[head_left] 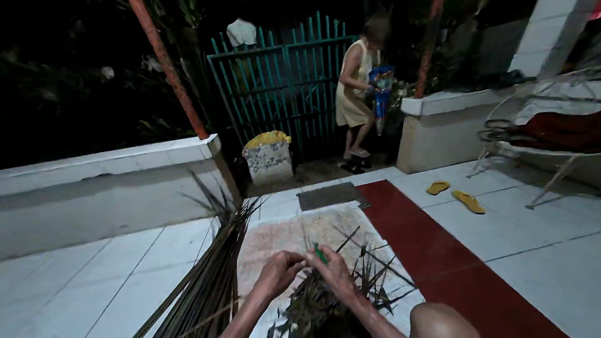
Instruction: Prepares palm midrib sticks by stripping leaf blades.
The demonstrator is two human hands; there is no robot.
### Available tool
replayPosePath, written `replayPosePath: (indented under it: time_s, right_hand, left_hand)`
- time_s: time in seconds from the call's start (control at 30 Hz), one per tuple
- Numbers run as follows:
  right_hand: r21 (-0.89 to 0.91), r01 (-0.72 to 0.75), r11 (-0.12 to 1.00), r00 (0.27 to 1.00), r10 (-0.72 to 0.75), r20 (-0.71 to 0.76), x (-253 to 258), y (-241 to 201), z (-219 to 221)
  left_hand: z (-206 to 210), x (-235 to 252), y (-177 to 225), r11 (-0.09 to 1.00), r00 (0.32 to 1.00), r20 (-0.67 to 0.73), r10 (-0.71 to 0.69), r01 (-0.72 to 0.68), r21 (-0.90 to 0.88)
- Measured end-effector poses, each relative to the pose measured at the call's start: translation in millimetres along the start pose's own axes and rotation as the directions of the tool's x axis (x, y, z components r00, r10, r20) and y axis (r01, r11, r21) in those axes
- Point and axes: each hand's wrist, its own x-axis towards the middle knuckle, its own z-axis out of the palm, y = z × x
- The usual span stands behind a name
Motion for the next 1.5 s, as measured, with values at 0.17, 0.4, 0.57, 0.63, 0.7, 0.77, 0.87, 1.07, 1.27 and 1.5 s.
replayPosePath:
  time_s: [0.17, 0.4, 0.57, 0.63, 0.7, 0.77, 0.87, 1.07, 1.27, 1.5]
  right_hand:
    - [-0.058, -0.034, 0.998, 0.999, 0.034, 0.002, -5.4, 0.1, -3.5]
    - [-0.045, -0.074, 0.996, 0.997, 0.074, 0.006, 2.8, 10.4, -23.8]
    - [-0.01, -0.131, 0.991, 0.991, 0.131, -0.041, 7.4, 15.3, -41.3]
    - [0.003, -0.16, 0.987, 0.985, 0.16, -0.06, 8.3, 17.1, -45.7]
    - [0.019, -0.173, 0.985, 0.981, 0.174, -0.08, 8.9, 17.4, -47.8]
    - [0.02, -0.169, 0.985, 0.982, 0.17, -0.086, 9.0, 18.3, -48.0]
    - [0.02, -0.175, 0.984, 0.981, 0.176, -0.085, 9.5, 19.8, -44.3]
    - [-0.133, -0.135, 0.982, 0.973, 0.106, -0.204, 9.6, 15.2, -39.2]
    - [-0.346, 0.025, 0.938, 0.973, -0.103, -0.209, -2.5, 11.0, -25.6]
    - [-0.336, 0.111, 0.935, 0.993, -0.09, 0.078, -27.0, 7.2, 21.7]
  left_hand:
    - [3.5, -2.3, 2.5, 0.998, 0.999, 0.041, 0.033, -0.03, -0.055]
    - [-11.8, -9.9, -12.7, 0.995, 0.994, 0.097, 0.053, -0.045, -0.09]
    - [-27.0, -28.6, -28.8, 0.993, 0.992, 0.126, 0.026, -0.011, -0.114]
    - [-32.6, -37.1, -36.0, 0.99, 0.993, 0.113, 0.03, -0.014, -0.141]
    - [-37.3, -44.5, -43.4, 0.989, 0.995, 0.089, 0.038, -0.025, -0.145]
    - [-39.6, -49.6, -48.9, 0.988, 0.996, 0.07, 0.049, -0.039, -0.147]
    - [-39.9, -53.2, -52.2, 0.989, 0.997, 0.051, 0.057, -0.049, -0.137]
    - [-39.9, -53.4, -48.5, 0.99, 1.0, 0.014, 0.006, -0.004, -0.142]
    - [-33.5, -47.8, -47.8, 0.985, 0.996, -0.047, -0.073, 0.065, -0.162]
    - [-25.0, -36.2, -34.1, 0.96, 0.994, -0.069, -0.084, 0.063, -0.272]
